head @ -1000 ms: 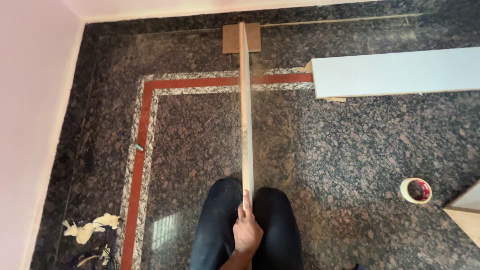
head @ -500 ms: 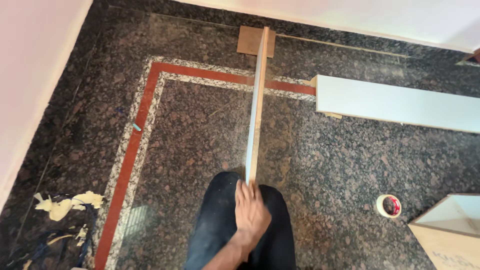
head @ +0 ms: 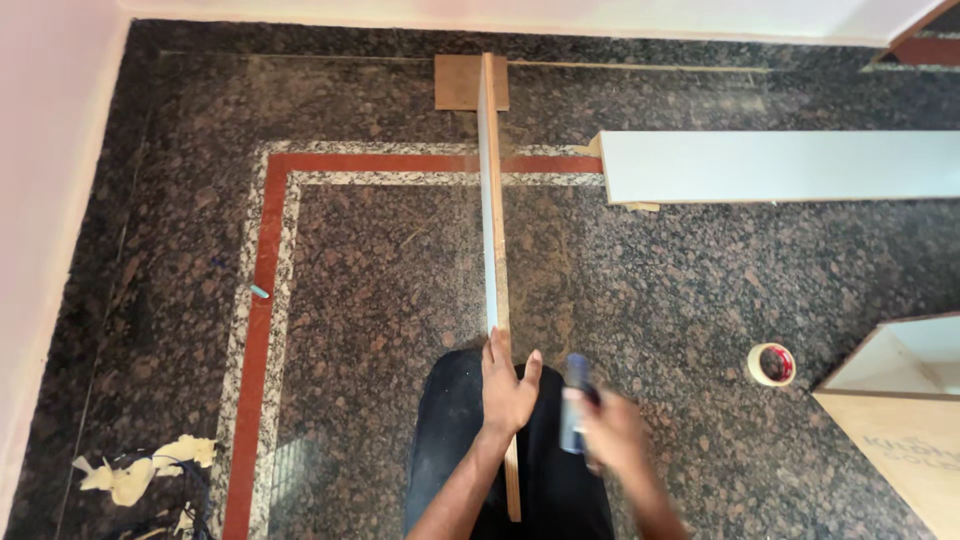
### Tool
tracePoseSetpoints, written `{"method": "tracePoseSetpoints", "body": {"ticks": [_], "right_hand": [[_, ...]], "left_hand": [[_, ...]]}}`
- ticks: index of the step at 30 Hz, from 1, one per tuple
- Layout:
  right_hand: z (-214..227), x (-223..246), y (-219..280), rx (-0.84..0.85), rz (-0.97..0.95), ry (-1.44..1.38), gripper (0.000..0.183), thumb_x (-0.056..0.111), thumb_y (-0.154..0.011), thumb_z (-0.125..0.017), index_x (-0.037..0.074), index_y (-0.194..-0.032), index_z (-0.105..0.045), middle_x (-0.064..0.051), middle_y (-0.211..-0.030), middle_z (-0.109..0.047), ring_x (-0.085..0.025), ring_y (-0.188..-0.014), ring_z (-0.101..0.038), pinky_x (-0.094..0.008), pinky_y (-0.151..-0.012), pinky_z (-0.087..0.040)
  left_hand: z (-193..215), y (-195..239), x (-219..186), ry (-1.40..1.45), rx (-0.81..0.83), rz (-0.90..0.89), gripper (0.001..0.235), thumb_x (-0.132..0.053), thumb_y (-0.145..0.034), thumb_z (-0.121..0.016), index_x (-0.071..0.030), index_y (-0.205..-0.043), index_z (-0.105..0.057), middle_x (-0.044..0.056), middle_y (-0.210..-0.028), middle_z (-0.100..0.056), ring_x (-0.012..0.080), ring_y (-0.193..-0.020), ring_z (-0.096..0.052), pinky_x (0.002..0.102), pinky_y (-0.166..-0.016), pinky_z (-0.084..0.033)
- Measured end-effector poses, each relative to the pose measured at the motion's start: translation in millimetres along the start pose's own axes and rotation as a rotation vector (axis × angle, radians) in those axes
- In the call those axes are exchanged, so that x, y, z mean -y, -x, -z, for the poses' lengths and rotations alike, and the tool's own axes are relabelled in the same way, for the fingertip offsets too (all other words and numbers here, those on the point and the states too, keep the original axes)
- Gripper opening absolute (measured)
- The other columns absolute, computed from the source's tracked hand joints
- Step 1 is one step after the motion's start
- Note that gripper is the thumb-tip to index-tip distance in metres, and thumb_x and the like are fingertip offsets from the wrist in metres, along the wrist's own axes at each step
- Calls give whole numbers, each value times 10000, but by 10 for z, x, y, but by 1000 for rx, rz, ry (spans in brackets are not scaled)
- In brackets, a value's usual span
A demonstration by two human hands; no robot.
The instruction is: The person kneels on the floor and sands a long, thin wooden strip using a sanding block. They repeatedly rub the block along the length of the wood, flipping it over to sand both sides.
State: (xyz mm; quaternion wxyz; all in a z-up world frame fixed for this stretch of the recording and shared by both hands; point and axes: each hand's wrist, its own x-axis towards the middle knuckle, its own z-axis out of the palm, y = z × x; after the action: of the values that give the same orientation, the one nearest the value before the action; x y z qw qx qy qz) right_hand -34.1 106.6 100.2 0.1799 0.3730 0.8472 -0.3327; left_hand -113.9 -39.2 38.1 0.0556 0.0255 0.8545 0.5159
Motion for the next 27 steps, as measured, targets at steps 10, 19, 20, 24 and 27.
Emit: {"method": "tracePoseSetpoints", "body": {"ticks": [10,19,20,24,27], "right_hand": [[-984,575,-392,-275,371,174,395,326,-813,-740,-21,-951,-610,-235,-855,-721,-424,-789,-719,-498,-708,-578],[-902,520,-483,-111,348,207,476,394,-835,-741,-7,-1023,-568,-261,-752,-712,-463,-722,-706,-549,-667,-579],[-918,519,-462,-120,345,196,473,389,-836,-741,-10,-1026,-571,-257,-764,-715,-459,-730,-711,-542,-668,-582],[-942,606,-385,-213,412,133,495,368,-814,-756,-37,-1040,-582,-246,-807,-718,-451,-738,-717,-520,-653,-587],[-872,696,-353,-214,421,97,490,376,-793,-770,-20,-1032,-609,-225,-805,-726,-433,-748,-725,-506,-670,-590]], "left_hand": [[-245,-542,865,543,338,347,844,-397,-936,-637,98,-1534,-306,342,-1488,-480,418,-1401,-429,405,-1139,-359],[-511,-617,1250,466,397,310,819,-359,-1050,-526,88,-1587,-98,260,-1661,-227,283,-1569,-196,312,-1240,-178],[-494,-596,1251,486,392,314,818,-358,-1043,-524,86,-1586,-102,257,-1654,-252,281,-1562,-223,310,-1234,-195],[-363,-610,1148,529,413,301,805,-338,-1050,-515,84,-1589,-90,241,-1660,-260,267,-1563,-229,308,-1233,-199],[-276,-660,1056,518,461,389,820,-355,-1016,-512,59,-1593,-100,225,-1619,-370,268,-1512,-351,309,-1201,-280]]}}
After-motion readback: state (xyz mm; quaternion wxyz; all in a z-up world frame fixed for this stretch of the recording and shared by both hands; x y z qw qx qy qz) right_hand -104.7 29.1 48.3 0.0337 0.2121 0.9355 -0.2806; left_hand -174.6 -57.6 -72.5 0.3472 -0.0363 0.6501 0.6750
